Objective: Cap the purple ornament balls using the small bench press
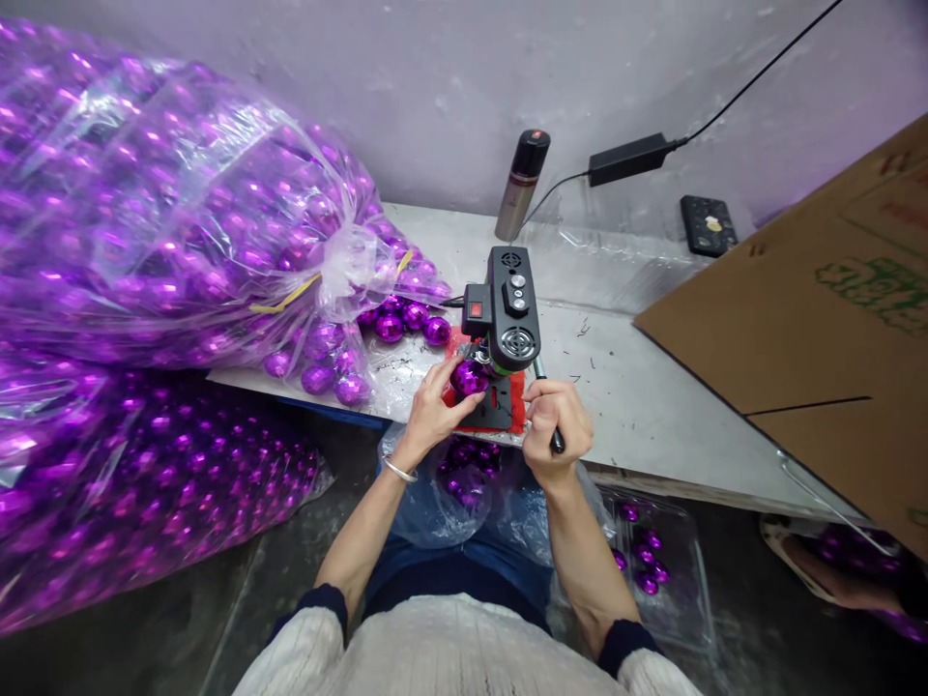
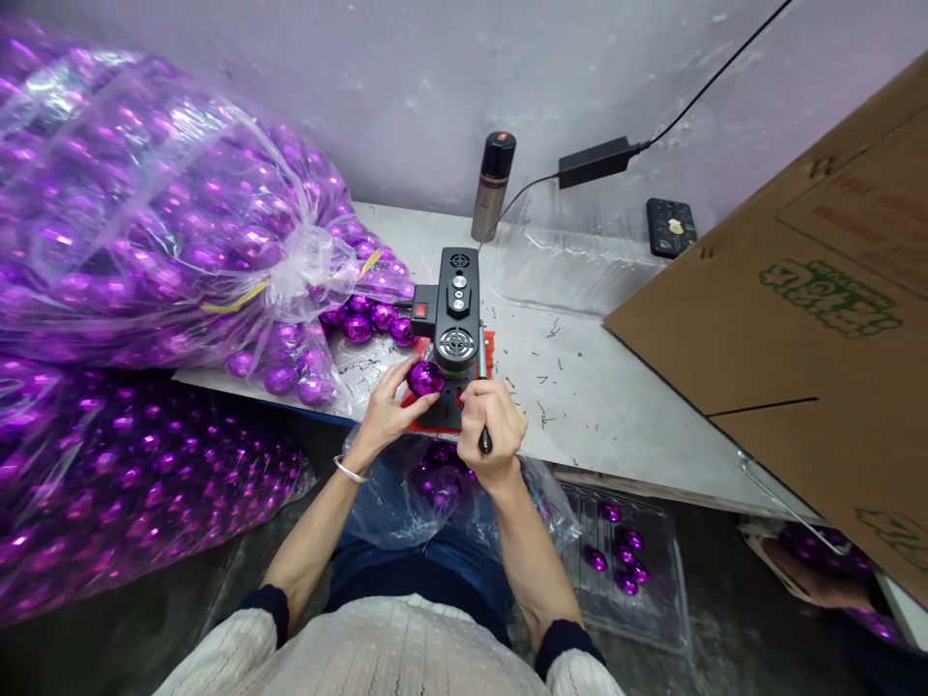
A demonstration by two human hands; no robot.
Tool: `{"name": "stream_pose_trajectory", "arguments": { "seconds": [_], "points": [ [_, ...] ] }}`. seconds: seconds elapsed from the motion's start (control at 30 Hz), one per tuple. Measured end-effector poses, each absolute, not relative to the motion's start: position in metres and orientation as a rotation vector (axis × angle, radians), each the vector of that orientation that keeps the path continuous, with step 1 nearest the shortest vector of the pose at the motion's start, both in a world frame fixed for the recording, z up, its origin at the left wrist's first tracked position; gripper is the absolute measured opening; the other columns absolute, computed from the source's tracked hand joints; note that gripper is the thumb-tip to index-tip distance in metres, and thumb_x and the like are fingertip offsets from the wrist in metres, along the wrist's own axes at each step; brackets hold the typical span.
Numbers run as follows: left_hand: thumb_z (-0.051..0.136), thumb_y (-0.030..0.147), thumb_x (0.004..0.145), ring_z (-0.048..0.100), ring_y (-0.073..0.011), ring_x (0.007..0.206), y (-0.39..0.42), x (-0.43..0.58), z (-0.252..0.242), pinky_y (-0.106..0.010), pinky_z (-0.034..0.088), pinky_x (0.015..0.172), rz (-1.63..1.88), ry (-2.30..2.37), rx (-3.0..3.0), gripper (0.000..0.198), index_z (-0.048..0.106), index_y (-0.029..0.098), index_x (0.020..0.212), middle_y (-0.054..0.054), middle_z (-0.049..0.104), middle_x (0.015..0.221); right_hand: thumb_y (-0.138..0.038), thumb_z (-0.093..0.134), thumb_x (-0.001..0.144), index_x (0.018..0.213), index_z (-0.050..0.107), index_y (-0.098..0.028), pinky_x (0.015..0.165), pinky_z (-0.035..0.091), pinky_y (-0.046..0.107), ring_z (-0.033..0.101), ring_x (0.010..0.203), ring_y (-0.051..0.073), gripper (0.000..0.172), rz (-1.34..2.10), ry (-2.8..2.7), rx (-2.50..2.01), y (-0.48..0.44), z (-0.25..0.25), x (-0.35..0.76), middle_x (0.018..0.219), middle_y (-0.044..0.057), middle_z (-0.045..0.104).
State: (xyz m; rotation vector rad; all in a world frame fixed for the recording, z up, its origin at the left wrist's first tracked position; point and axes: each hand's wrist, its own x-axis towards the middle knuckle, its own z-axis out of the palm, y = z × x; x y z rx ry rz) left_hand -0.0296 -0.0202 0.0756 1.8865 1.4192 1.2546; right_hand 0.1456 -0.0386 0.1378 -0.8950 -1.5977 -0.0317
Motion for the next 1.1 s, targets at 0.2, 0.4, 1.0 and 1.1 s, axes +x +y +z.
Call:
{"name": "stream_pose_trajectory", "arguments": {
  "seconds": [0.2,0.4,1.0,1.1],
  "points": [
    [0.073,0.046,0.089,0.061,-0.0275,0.13,-0.0183,-0.0293,0.0787,-0.045,0.05,0.112,1.241,1.427,1.893,0.062,0.054,0.022,0.143,-0.013,0.065,0.138,-0.011,0.047,0.094,0.072,0.051,-0.023,0.058,0.045,0.029,0.062,0.066,0.015,0.026,-0.035,-1.598,-0.872,-0.0381,0.139,0.1451,0.066,0.0,0.059],
    [0.073,0.046,0.089,0.062,-0.0275,0.129,-0.0183,-0.0287,0.0784,-0.045,0.05,0.112,1.244,1.444,1.9,0.062,0.054,0.023,0.144,-0.013,0.065,0.138,-0.012,0.045,0.095,0.073,0.05,-0.023,0.058,0.046,0.029,0.062,0.065,0.015,0.026,-0.047,-1.602,-0.888,-0.0385,0.1388,0.1448,0.066,-0.001,0.059],
    [0.073,0.047,0.089,0.062,-0.0269,0.128,-0.0186,-0.0278,0.0783,-0.044,0.051,0.11,1.24,1.455,1.894,0.062,0.054,0.023,0.144,-0.013,0.065,0.136,-0.012,0.045,0.095,0.072,0.049,-0.023,0.058,0.047,0.029,0.062,0.064,0.015,0.026,-0.045,-1.599,-0.888,-0.0389,0.1404,0.1443,0.066,-0.001,0.058],
    [0.072,0.047,0.09,0.062,-0.0271,0.128,-0.0187,-0.0272,0.0784,-0.043,0.051,0.11,1.248,1.448,1.904,0.062,0.054,0.023,0.144,-0.013,0.065,0.136,-0.01,0.046,0.095,0.073,0.049,-0.023,0.058,0.046,0.028,0.062,0.065,0.014,0.026,-0.042,-1.604,-0.879,-0.0389,0.1406,0.1443,0.066,-0.001,0.058]
  ]
}}
